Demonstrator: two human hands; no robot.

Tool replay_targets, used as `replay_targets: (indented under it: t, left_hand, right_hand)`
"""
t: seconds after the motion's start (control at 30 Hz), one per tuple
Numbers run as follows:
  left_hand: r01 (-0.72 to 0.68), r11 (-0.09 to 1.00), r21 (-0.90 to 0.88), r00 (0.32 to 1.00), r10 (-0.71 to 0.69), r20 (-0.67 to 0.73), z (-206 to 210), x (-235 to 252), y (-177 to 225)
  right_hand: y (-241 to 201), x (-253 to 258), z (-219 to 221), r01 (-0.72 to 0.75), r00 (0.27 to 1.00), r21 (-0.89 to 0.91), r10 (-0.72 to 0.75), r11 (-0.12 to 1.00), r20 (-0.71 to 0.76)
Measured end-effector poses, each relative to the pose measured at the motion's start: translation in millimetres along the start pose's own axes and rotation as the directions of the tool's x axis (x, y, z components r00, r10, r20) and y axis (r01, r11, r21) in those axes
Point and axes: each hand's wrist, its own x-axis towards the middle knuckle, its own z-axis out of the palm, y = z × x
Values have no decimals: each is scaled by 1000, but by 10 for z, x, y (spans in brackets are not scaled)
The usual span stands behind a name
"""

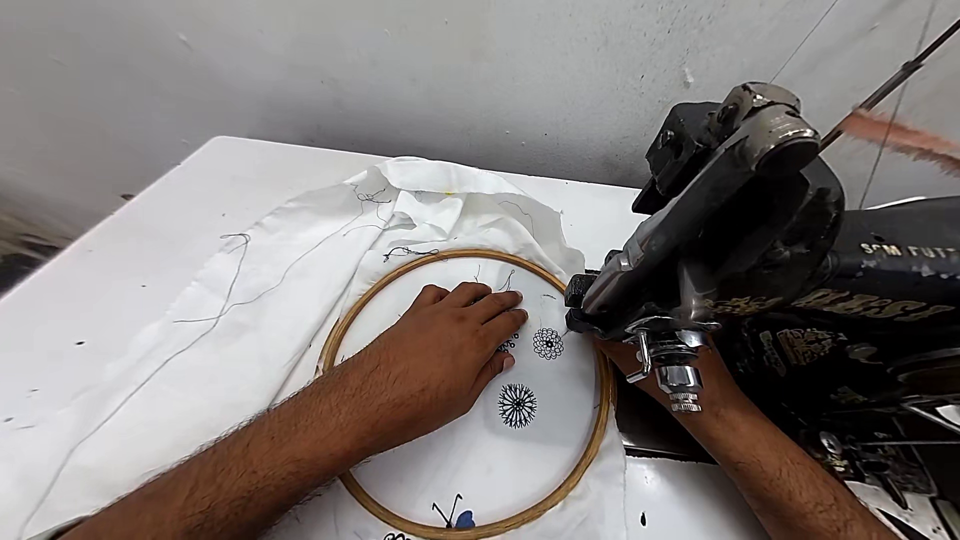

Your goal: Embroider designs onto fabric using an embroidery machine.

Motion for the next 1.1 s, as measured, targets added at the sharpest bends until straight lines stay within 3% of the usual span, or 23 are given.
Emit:
replay_targets:
  t: [0.87, 1.1]
  left_hand:
    - [-8, 1000, 0, 1000, 8, -6, 6, 4, 7]
    - [-15, 1000, -12, 1000, 15, -12, 24, 20, 14]
  right_hand:
    - [-1, 32, -11, 3, 1000, -52, -2, 999, 21]
    - [-22, 28, -34, 15, 1000, 68, -14, 998, -6]
